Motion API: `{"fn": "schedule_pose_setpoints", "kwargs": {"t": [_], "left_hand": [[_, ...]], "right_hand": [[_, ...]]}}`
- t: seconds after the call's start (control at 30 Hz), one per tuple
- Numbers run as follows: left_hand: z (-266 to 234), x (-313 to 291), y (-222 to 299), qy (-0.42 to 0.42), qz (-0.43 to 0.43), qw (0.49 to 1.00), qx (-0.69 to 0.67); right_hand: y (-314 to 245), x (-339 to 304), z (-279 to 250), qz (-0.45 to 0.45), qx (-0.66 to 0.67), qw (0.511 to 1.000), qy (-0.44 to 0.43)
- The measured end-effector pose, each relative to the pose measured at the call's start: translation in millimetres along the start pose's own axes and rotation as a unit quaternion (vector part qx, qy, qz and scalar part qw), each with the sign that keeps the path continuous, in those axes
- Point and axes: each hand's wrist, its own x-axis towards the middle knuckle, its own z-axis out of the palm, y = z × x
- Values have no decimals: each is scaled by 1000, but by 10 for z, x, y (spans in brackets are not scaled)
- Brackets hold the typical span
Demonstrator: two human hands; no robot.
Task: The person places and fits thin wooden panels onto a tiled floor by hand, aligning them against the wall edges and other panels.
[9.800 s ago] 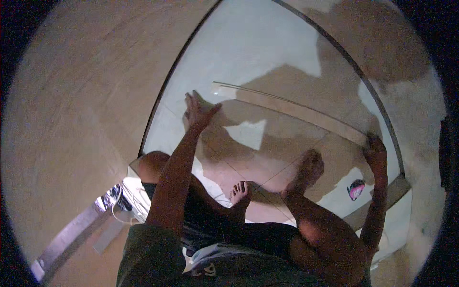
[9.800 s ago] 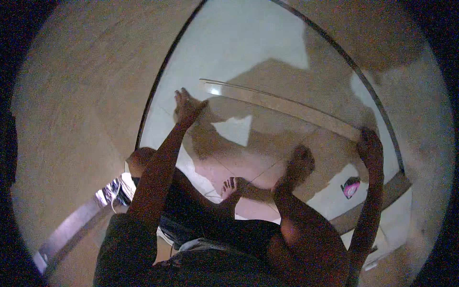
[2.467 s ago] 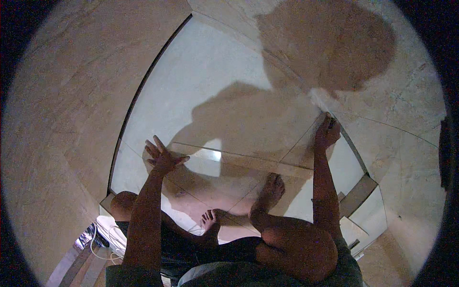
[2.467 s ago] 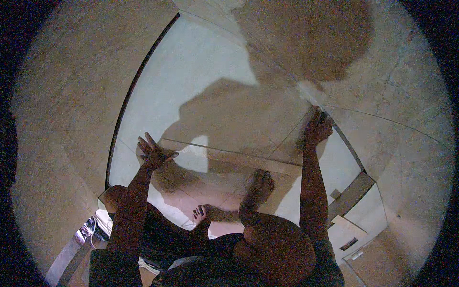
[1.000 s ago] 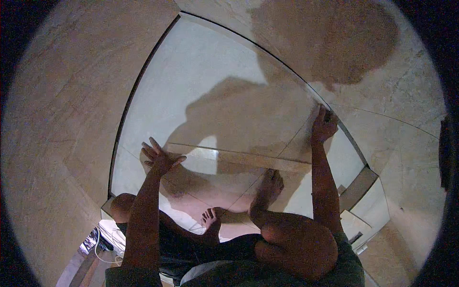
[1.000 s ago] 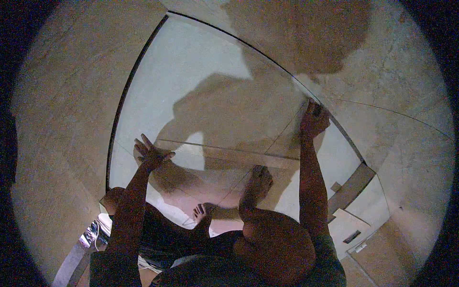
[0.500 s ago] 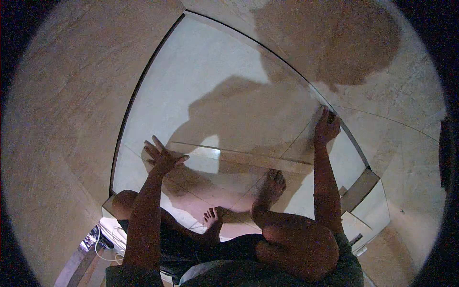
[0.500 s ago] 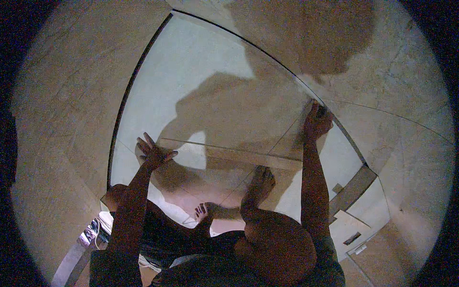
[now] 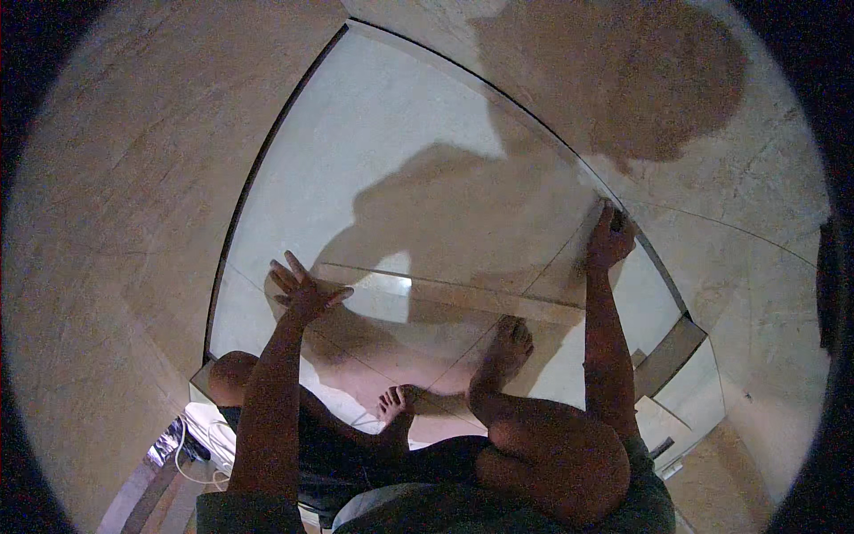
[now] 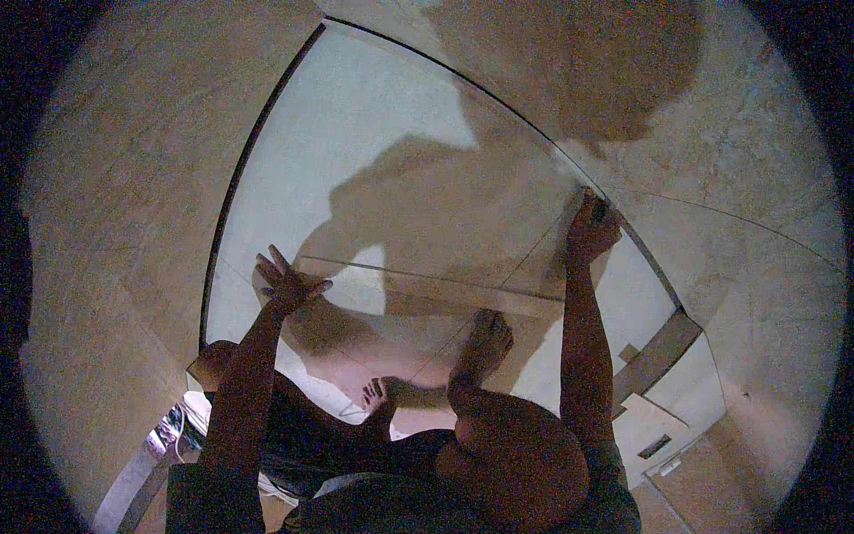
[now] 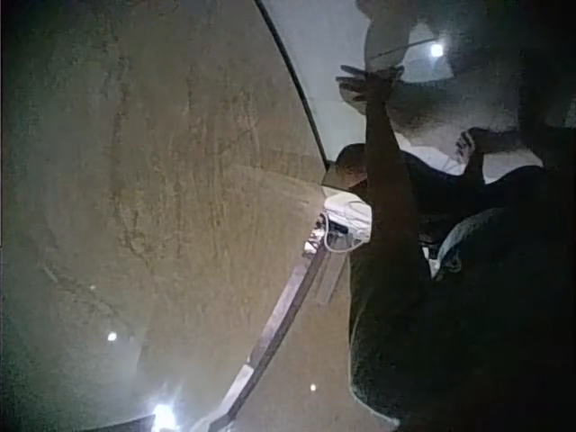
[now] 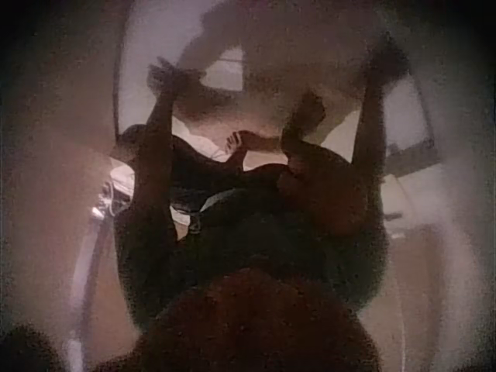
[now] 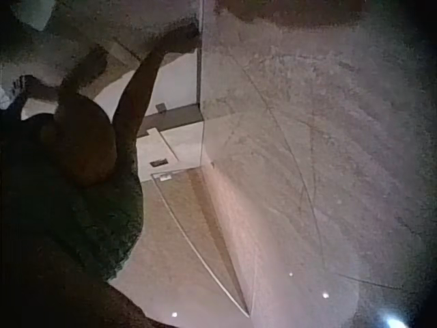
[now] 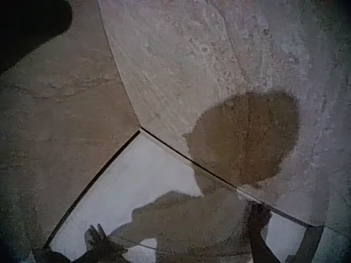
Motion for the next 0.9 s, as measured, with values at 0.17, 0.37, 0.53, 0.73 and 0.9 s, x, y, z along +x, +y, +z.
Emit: {"fn": "schedule_pose_setpoints", "kwargs": {"t": [0.17,0.37,0.53,0.73,0.9], "left_hand": [[-45,-35,22,1,6,1000,3],[-32,-6,11,-15,-3,1000,4],[27,18,-39,1,-2,1000,13],[-12,1,5,-11,-5,1000,9],[-11,37,-36,13,-2,1000,11]], "right_hand": [[-13,-29,7,38,44,998,-7],[18,-24,24,6,-31,999,16],[-20,-45,38,99,10,995,-11],[76,-47,68,10,-36,999,4],[-6,-65,66,0,-3,1000,17]]}}
